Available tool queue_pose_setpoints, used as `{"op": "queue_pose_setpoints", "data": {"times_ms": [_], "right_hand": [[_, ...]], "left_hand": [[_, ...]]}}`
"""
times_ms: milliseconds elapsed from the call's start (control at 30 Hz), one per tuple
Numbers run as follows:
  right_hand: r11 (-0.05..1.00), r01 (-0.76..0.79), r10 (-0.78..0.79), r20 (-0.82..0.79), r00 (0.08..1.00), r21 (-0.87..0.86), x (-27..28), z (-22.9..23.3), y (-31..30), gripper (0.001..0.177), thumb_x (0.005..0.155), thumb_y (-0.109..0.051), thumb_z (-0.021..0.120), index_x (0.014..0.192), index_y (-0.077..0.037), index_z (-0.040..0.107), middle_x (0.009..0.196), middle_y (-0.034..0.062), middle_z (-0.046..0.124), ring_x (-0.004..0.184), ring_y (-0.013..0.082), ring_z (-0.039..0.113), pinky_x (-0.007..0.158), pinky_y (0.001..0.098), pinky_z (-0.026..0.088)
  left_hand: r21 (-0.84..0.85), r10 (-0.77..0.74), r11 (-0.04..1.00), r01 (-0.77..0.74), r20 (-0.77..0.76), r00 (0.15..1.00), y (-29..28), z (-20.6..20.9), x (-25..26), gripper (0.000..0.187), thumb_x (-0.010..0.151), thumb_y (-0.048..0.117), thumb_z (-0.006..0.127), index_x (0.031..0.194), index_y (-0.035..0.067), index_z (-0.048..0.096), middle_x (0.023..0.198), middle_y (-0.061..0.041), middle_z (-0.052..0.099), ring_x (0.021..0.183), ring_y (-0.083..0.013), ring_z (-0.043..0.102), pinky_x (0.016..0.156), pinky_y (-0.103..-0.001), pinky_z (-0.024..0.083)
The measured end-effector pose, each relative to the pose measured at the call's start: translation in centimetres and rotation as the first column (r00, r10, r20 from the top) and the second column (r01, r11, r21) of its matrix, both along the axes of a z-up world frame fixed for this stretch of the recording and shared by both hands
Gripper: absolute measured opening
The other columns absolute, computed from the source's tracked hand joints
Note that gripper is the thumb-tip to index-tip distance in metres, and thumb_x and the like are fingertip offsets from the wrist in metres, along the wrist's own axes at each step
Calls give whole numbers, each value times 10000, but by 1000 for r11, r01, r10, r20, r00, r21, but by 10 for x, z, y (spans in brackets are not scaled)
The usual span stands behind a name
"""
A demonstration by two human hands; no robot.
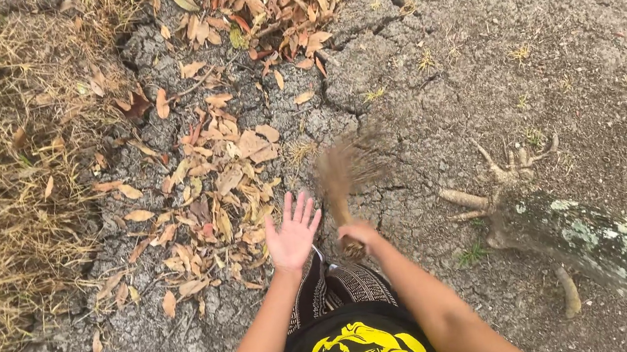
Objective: The person sweeps dry leaves on the ground into a pile using a hand broom.
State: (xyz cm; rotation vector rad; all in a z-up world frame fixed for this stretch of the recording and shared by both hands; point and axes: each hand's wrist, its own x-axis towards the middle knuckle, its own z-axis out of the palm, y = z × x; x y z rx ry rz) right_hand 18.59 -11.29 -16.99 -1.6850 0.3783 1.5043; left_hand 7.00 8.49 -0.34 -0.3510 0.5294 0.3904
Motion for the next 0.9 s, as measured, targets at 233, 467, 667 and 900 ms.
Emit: {"op": "queue_pose_setpoints", "data": {"times_ms": [233,467,667,900], "right_hand": [[994,41,-30,-106,994,103,9,90,50,593,698,-103,728,1274,-127,593,886,90,684,705,198,670,573,327,569],[974,46,-99,235,967,222,39,124,11,666,704,-103,710,1353,-113,565,998,73,726,785,148,690,711,294,585],[993,42,-95,527,845,112,94,36,-2,409,759,-106,727,1144,-16,619,871,66,699,738,156,670,671,297,542],[985,170,-168,-54,984,23,149,-13,85,117,791,-83,700,854,-3,643,697,82,644,563,200,632,519,343,533]], "left_hand": [[55,-68,996,72,-71,995,29,10,27,798,980,685,297,1548,127,363,1607,-152,364,1494,-319,293,1225,-520,213],[46,-82,996,80,57,995,33,-4,50,801,968,669,357,1565,135,344,1621,-158,334,1515,-318,264,1228,-534,215],[62,25,998,-27,38,999,27,-2,51,783,975,666,384,1558,144,354,1627,-149,322,1503,-325,274,1217,-532,222],[57,289,956,-287,-44,956,26,5,48,785,977,658,377,1566,140,332,1622,-158,325,1499,-327,274,1212,-540,233]]}}
